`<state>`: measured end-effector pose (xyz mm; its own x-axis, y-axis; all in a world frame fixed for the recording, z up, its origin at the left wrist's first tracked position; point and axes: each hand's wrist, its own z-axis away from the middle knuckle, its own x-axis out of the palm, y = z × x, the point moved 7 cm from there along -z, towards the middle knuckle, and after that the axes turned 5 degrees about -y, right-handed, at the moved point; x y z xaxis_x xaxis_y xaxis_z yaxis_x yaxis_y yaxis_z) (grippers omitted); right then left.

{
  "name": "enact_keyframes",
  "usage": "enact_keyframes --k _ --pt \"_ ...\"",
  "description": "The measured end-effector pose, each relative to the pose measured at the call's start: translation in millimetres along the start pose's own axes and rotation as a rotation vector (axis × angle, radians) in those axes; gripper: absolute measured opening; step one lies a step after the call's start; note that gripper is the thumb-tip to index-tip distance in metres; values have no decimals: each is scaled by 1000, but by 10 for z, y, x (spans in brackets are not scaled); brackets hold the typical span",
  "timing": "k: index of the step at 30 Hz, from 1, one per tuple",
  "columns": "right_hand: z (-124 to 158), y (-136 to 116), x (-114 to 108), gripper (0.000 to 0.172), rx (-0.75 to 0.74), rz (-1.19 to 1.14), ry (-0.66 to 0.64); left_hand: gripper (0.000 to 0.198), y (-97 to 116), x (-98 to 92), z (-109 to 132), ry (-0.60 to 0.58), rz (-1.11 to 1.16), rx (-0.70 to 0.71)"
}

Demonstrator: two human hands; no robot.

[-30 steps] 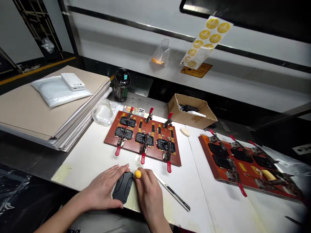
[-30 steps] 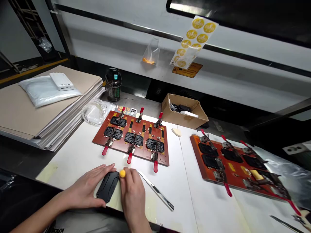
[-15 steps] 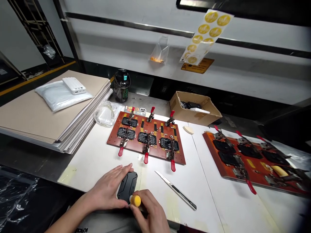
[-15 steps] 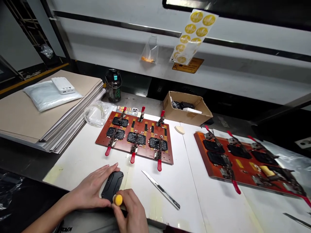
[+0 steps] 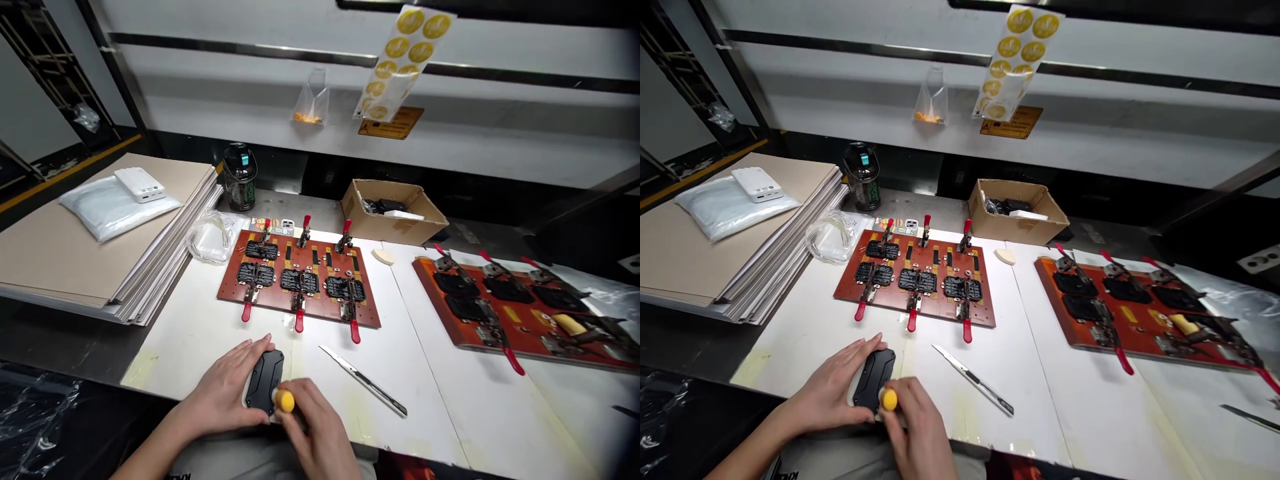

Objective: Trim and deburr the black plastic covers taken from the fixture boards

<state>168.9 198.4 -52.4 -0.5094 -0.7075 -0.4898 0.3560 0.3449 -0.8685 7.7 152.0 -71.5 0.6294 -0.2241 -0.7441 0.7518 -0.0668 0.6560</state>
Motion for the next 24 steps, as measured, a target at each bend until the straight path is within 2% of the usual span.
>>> enact_keyframes --k 4,7,10,13,16,17,19,22,24 --pt "-138 36 -73 27 4 9 192 127 -5 4 -4 -12 6 -8" --pt "-34 -6 40 35 -20 -21 160 126 5 1 -3 -17 16 -20" --pt "133 -58 102 29 -6 -61 133 120 4 -7 1 0 24 -27" --pt "132 -50 42 26 30 -87 209 113 -5 -3 8 27 22 -6" --pt "8 -21 -76 30 47 -63 348 114 -15 20 23 34 12 8" --pt "-31 -17 -93 30 53 -35 355 115 -16 27 27 36 9 10" --pt "-73 -22 -80 24 53 29 286 114 -9 30 30 45 1 20" --pt "-14 -50 -30 18 -13 33 113 110 -11 15 4 61 -7 16" --pt "50 -46 -64 18 -54 -58 100 108 -27 -4 -17 73 -6 -2"
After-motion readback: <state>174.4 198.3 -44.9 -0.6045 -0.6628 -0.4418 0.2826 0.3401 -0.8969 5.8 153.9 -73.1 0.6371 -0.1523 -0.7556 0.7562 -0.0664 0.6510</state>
